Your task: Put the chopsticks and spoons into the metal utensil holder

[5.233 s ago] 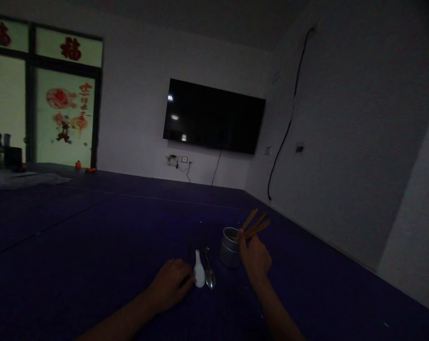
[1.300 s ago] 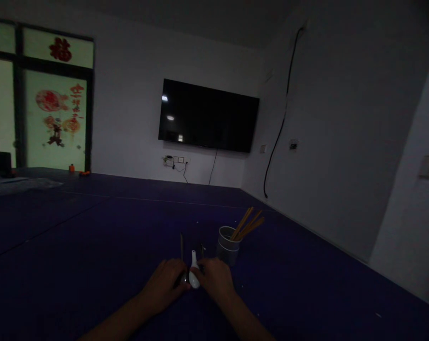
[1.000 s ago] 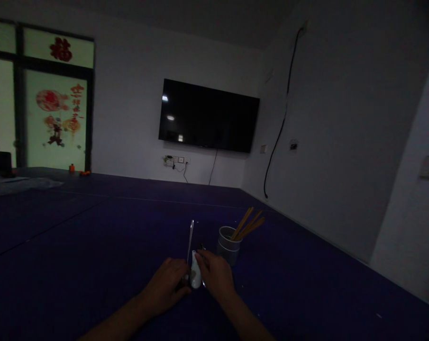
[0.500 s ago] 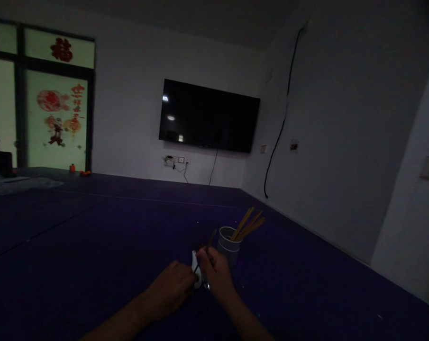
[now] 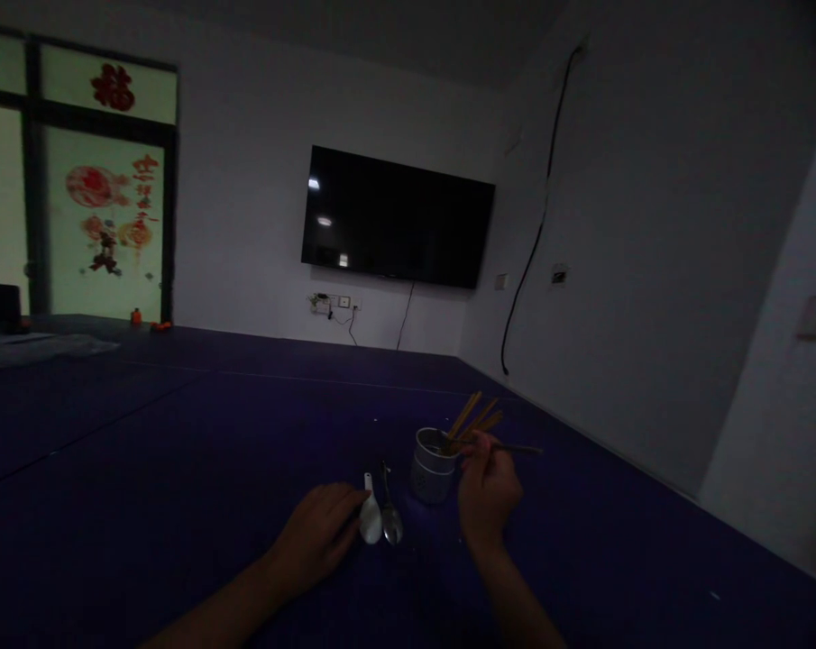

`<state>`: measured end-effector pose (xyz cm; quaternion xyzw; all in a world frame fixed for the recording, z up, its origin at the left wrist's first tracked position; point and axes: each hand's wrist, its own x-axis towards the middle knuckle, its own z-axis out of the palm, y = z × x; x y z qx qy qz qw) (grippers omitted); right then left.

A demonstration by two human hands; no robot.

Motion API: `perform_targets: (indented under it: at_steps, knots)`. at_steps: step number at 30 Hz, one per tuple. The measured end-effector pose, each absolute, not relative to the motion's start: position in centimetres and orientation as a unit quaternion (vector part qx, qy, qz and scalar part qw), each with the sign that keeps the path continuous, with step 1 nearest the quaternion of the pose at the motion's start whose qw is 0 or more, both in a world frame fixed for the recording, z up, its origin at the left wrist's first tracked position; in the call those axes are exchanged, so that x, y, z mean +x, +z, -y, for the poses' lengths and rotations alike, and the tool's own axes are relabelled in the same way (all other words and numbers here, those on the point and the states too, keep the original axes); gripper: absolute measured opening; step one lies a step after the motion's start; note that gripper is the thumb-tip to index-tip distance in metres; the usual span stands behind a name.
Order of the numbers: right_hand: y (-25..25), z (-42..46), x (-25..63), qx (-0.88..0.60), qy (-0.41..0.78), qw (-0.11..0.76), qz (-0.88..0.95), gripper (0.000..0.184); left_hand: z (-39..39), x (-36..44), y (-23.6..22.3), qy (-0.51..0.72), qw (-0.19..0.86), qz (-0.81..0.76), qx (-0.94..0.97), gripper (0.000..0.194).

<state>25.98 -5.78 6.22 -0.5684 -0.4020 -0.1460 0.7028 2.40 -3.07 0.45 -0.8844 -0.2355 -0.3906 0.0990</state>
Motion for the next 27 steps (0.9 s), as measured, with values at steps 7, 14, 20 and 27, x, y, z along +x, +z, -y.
perform_targets:
  at_steps: [7, 14, 20, 27]
  knots:
    - [5.7, 4.9, 27.1, -0.615, -0.136, 0.642, 0.437, 0.058, 3.1, 2.4, 0.5, -0.382, 0.065, 0.244, -0.889, 0.026]
    - [4.9, 3.9, 27.8, -0.629, -0.106, 0.628, 0.446, 0.06, 2.8, 2.5, 0.2, -0.375, 0.05, 0.247, -0.892, 0.024]
    - [4.3, 3.3, 28.3, -0.624, -0.097, 0.628, 0.454, 0.054, 3.1, 2.5, 0.3, -0.381, 0.045, 0.245, -0.89, 0.025]
    - [4.1, 2.8, 28.5, -0.615, -0.068, 0.649, 0.444, 0.049, 2.9, 2.5, 0.0, -0.371, 0.044, 0.244, -0.895, 0.024]
